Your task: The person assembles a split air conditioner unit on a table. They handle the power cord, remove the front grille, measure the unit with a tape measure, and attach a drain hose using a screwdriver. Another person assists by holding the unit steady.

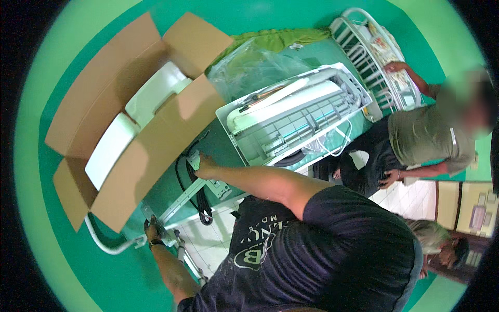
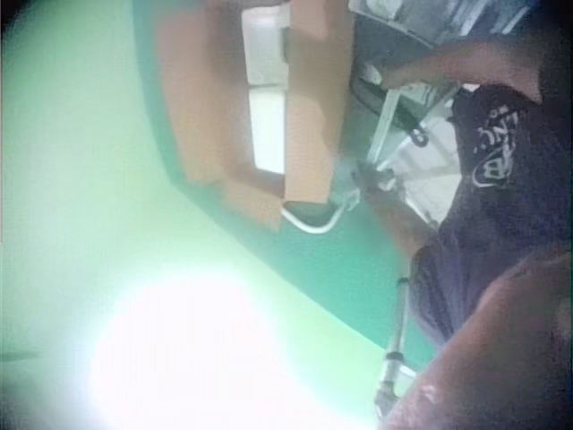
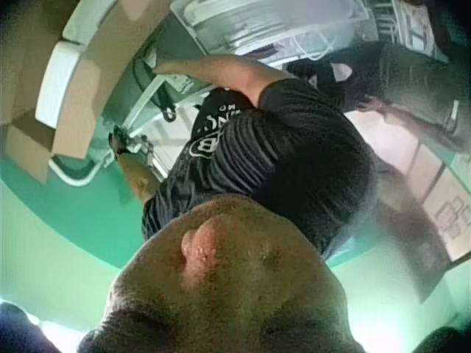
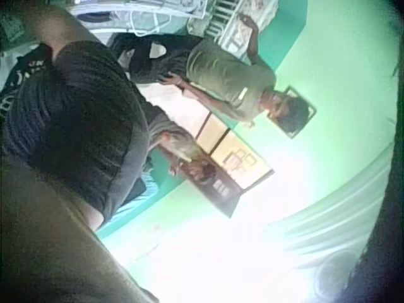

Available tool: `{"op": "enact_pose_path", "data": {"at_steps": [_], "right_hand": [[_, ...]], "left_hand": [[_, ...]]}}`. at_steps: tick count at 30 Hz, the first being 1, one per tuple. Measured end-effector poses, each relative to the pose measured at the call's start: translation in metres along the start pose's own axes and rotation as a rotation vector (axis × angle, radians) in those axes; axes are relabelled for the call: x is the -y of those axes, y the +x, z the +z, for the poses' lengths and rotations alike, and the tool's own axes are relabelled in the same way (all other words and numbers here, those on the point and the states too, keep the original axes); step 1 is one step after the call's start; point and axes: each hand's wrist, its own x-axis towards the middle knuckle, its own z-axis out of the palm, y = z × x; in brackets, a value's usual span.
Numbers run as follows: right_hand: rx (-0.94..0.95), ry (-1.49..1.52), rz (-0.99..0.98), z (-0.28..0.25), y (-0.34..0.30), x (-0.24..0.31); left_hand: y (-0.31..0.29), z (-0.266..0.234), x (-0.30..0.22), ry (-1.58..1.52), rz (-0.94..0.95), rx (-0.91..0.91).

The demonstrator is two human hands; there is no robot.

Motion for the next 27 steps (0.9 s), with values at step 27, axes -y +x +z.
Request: {"op": "enact_pose_path", "data": {"at_steps": [27], "right_hand": [[0.441, 0.167, -0.432, -0.184, -0.129, -0.049]], "left_hand": [[0.012, 0.085, 0.035, 1.049, 1.116, -0.458]]}}
